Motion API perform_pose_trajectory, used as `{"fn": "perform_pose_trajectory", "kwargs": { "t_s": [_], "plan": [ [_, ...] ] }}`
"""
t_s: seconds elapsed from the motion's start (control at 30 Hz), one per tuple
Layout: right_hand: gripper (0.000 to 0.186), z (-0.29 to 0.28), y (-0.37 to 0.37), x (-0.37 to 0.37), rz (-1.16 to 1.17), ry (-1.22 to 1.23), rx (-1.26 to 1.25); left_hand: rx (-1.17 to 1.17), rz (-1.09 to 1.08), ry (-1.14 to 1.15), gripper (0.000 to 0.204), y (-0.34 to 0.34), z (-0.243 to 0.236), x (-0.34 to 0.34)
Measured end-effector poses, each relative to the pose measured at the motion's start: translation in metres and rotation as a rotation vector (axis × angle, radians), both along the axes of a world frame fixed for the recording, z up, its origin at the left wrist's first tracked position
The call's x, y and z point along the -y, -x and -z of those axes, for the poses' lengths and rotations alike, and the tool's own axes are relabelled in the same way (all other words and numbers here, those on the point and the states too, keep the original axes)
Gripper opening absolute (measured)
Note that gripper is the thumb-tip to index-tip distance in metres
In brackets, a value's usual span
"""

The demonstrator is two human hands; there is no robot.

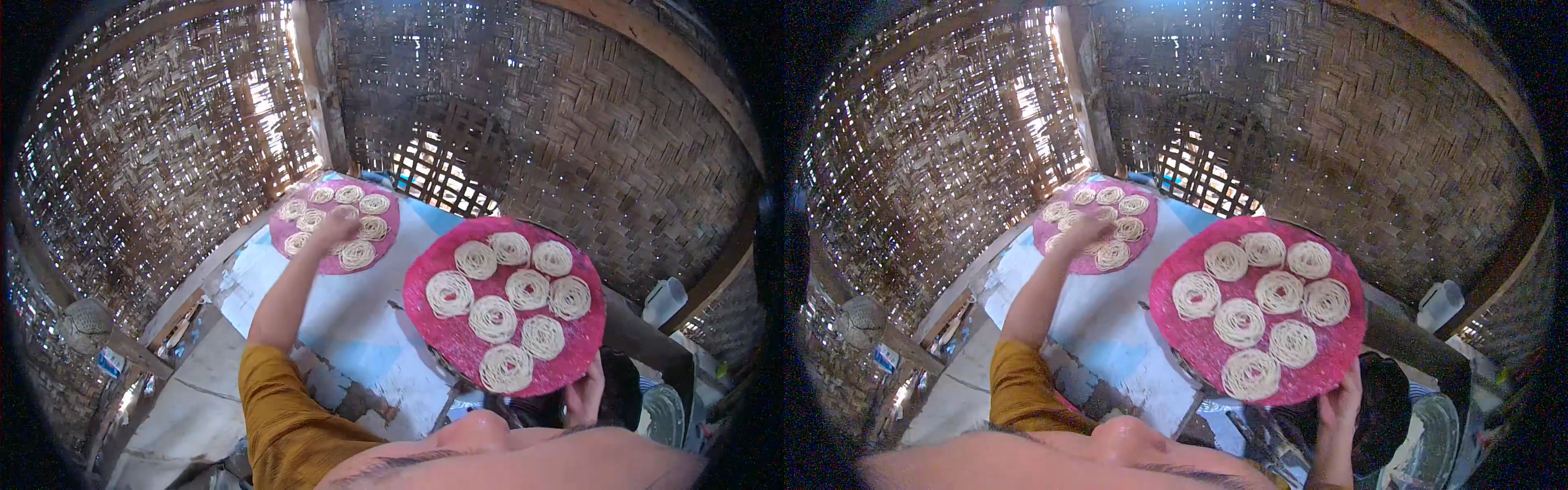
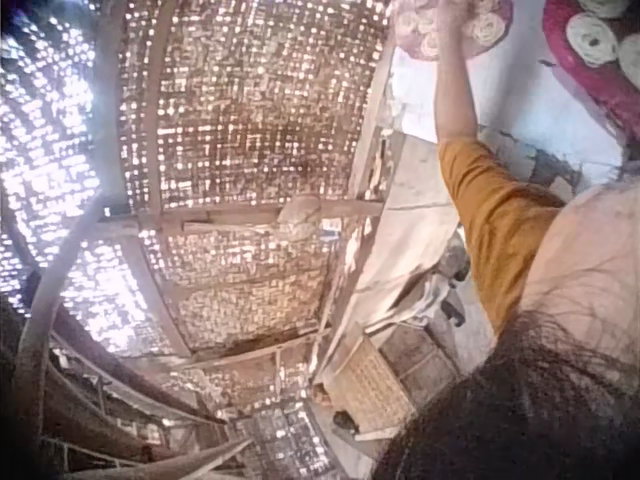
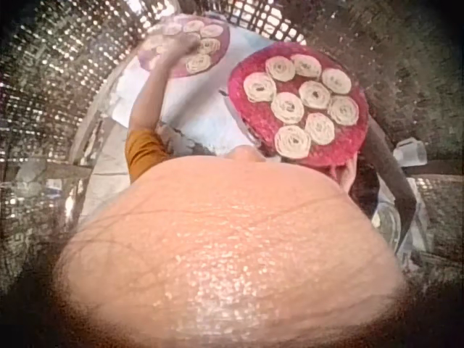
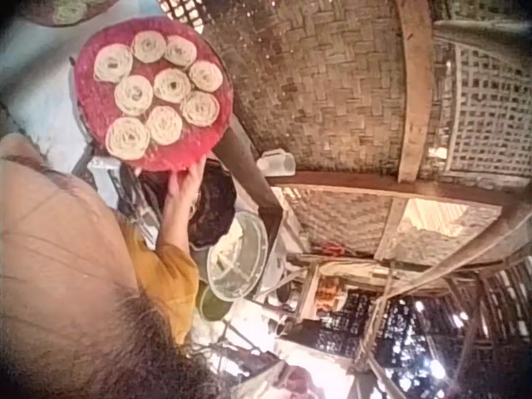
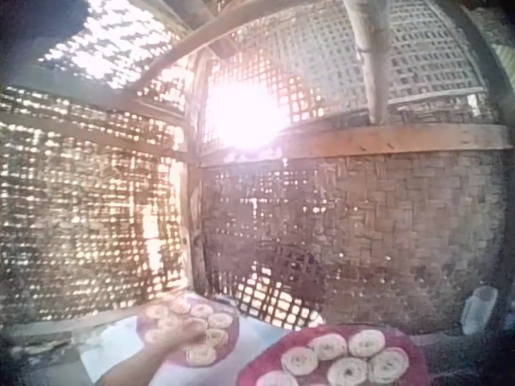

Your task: The person uses a wooden stick to scoop dough from a bowl and place it onto a metal press, then presses the dough through the device to create circular spiral shapes on a red mat.

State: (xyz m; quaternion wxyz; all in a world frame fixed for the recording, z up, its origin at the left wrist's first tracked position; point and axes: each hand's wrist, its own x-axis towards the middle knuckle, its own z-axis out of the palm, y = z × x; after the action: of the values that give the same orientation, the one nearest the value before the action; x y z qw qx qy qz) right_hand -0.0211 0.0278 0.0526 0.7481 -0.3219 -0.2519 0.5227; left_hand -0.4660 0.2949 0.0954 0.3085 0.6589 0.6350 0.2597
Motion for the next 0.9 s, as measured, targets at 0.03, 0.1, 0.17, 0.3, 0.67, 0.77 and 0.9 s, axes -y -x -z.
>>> {"fn": "perform_pose_trajectory", "kwargs": {
  "t_s": [0.03,0.1,0.17,0.3,0.67,0.77,0.9],
  "plan": [
    [0.043,-0.007,0.008,-0.005,-0.003,-0.008,0.009,-0.049,0.306,-0.196,0.036,-0.005,0.015,0.011],
    [0.04,-0.003,0.02,-0.026,-0.054,-0.015,-0.01,0.333,0.327,-0.007,0.029,-0.023,0.032,0.046],
    [0.039,0.0,0.022,-0.032,-0.063,-0.027,0.01,0.79,0.07,0.369,0.027,-0.047,0.034,0.06],
    [0.034,0.002,0.037,-0.047,-0.104,-0.012,-0.001,0.744,-0.033,0.157,0.03,-0.048,0.04,0.065],
    [0.028,0.022,0.028,-0.091,-0.018,0.092,-0.164,-0.112,-0.386,-0.534,0.04,-0.026,0.029,0.043],
    [0.029,0.034,0.004,-0.098,0.053,0.054,-0.171,-0.052,-0.454,-0.538,0.036,-0.014,0.04,0.029],
    [0.036,0.042,-0.035,-0.083,0.113,0.086,-0.145,-0.002,-0.536,-0.63,0.037,-0.005,0.048,0.024]
  ]
}}
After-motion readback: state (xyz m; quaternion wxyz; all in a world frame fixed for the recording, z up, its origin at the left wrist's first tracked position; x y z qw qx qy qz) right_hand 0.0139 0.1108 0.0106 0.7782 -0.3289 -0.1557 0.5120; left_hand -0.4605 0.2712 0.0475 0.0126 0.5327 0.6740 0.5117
